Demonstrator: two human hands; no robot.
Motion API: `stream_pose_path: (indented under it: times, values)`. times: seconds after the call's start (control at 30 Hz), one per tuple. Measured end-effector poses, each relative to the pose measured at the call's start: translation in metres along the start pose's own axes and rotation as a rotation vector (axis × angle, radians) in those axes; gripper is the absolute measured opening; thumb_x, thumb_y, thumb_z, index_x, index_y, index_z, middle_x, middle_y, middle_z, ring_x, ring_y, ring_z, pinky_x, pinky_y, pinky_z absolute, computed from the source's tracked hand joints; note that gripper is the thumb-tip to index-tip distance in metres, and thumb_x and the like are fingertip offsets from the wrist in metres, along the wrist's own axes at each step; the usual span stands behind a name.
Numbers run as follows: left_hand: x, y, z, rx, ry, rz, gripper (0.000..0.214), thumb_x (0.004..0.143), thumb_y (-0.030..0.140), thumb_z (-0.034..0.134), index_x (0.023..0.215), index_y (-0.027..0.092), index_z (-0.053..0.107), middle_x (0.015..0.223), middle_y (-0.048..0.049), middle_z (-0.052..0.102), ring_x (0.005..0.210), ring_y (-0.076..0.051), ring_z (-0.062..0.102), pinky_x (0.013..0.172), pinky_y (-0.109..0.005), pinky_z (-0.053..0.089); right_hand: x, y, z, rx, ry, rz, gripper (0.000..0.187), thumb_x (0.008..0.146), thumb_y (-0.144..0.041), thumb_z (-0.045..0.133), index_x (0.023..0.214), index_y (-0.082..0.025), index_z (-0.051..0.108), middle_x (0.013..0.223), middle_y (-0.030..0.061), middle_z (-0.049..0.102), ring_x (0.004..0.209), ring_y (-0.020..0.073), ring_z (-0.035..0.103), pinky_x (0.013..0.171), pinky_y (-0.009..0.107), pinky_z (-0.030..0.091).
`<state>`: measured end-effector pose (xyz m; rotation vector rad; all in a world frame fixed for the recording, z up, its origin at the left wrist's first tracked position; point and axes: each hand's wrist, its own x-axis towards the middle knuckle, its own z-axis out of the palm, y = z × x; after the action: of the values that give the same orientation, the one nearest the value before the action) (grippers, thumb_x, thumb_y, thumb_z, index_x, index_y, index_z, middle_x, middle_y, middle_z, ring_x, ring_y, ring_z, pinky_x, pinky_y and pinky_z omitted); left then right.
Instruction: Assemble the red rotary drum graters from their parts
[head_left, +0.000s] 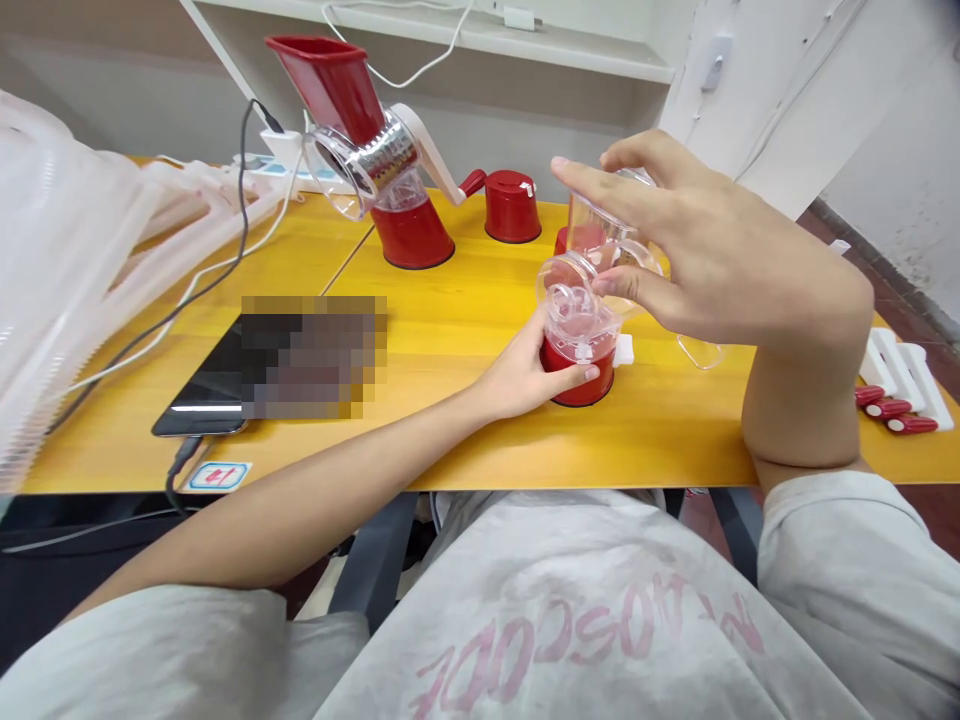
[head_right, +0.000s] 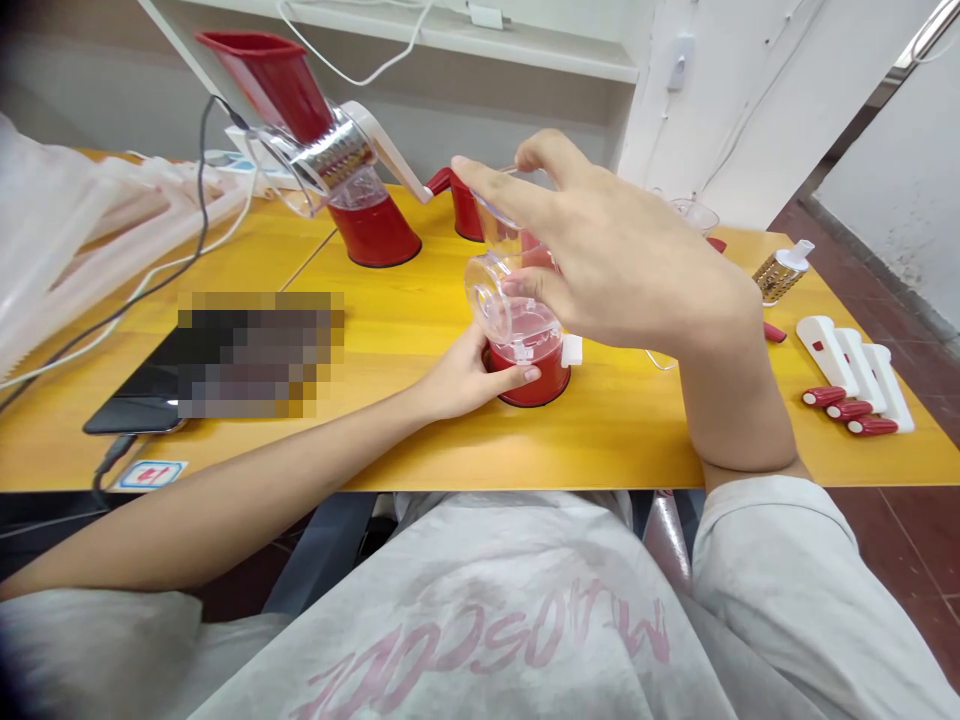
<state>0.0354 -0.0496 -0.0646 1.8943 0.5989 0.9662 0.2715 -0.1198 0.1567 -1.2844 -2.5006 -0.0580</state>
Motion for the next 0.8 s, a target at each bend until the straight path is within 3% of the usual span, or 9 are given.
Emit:
stream_pose_path:
  times: [0.07, 0.17, 0.27, 0.37, 0.5, 0.67, 0.73, 0.8]
  values:
    - [0.0, -0.001, 0.0, -0.002, -0.003, 0.002, 0.12, 0.093, 0.079, 0.103, 0.184, 0.016, 0.054, 0.189, -0.0287, 0.065, 0.179, -0.053, 0.062, 0.156, -0.074, 0.043, 0.0, -0.003, 0.001, 0.012, 0.015, 0.018, 0.082, 0.112, -0.066, 0.071, 0.193, -0.058, 0.057, 0.184, 0.0014, 0.069, 0.156, 0.0481, 0.077, 0.131, 0.062, 0.069]
    - [0.0, 0.0, -0.001, -0.019, 0.001, -0.012, 0.12, 0.091, 0.077, 0.105, 0.182, 0.017, 0.055, 0.19, -0.0283, 0.064, 0.179, -0.052, 0.062, 0.156, -0.074, 0.043, -0.001, -0.003, 0.001, 0.0, -0.003, 0.053, 0.083, 0.109, -0.067, 0.073, 0.191, -0.063, 0.057, 0.173, 0.001, 0.076, 0.156, 0.0498, 0.076, 0.129, 0.067, 0.069]
    - [0.001, 0.001, -0.001, -0.056, 0.004, -0.051, 0.121, 0.087, 0.074, 0.109, 0.18, 0.017, 0.056, 0.188, -0.0286, 0.066, 0.178, -0.053, 0.064, 0.155, -0.074, 0.044, 0.002, 0.001, -0.003, -0.046, -0.031, 0.051, 0.084, 0.11, -0.066, 0.067, 0.193, -0.058, 0.055, 0.174, 0.004, 0.073, 0.153, 0.0478, 0.076, 0.135, 0.07, 0.064]
    - [0.002, 0.002, -0.001, -0.104, -0.001, -0.093, 0.124, 0.083, 0.073, 0.113, 0.178, 0.016, 0.057, 0.186, -0.0291, 0.068, 0.175, -0.053, 0.066, 0.153, -0.075, 0.047, 0.013, 0.01, -0.012, -0.008, -0.073, -0.014, 0.085, 0.107, -0.063, 0.071, 0.191, -0.048, 0.063, 0.182, 0.0082, 0.067, 0.151, 0.0437, 0.078, 0.141, 0.065, 0.06]
    - [0.003, 0.002, -0.001, -0.143, 0.009, -0.112, 0.126, 0.08, 0.069, 0.115, 0.178, 0.016, 0.057, 0.187, -0.028, 0.067, 0.177, -0.053, 0.064, 0.153, -0.071, 0.048, 0.032, 0.029, -0.027, 0.114, -0.157, -0.228, 0.08, 0.1, -0.052, 0.08, 0.18, -0.051, 0.071, 0.184, -0.002, 0.072, 0.167, 0.0367, 0.071, 0.143, 0.056, 0.058]
    - [0.003, 0.002, -0.001, -0.113, 0.012, -0.13, 0.113, 0.079, 0.064, 0.116, 0.168, 0.017, 0.064, 0.179, -0.0247, 0.074, 0.17, -0.051, 0.07, 0.15, -0.072, 0.052, 0.036, 0.038, -0.038, 0.274, -0.324, -0.418, 0.052, 0.113, -0.043, 0.074, 0.166, -0.043, 0.072, 0.174, -0.0038, 0.077, 0.176, 0.0296, 0.064, 0.144, 0.052, 0.057]
    - [0.003, 0.003, -0.002, -0.112, 0.012, -0.12, 0.111, 0.078, 0.061, 0.116, 0.167, 0.018, 0.065, 0.18, -0.024, 0.074, 0.17, -0.051, 0.07, 0.15, -0.072, 0.052, 0.035, 0.034, -0.035, 0.345, -0.313, -0.401, 0.038, 0.117, -0.047, 0.077, 0.154, -0.04, 0.075, 0.165, -0.004, 0.081, 0.178, 0.0301, 0.063, 0.148, 0.052, 0.054]
    - [0.004, 0.005, -0.002, -0.111, 0.008, -0.112, 0.108, 0.079, 0.06, 0.115, 0.166, 0.019, 0.066, 0.179, -0.0229, 0.075, 0.169, -0.051, 0.071, 0.149, -0.071, 0.053, 0.034, 0.03, -0.028, 0.354, -0.225, -0.357, 0.034, 0.119, -0.054, 0.079, 0.15, -0.041, 0.079, 0.162, -0.003, 0.082, 0.173, 0.0318, 0.068, 0.15, 0.051, 0.053]
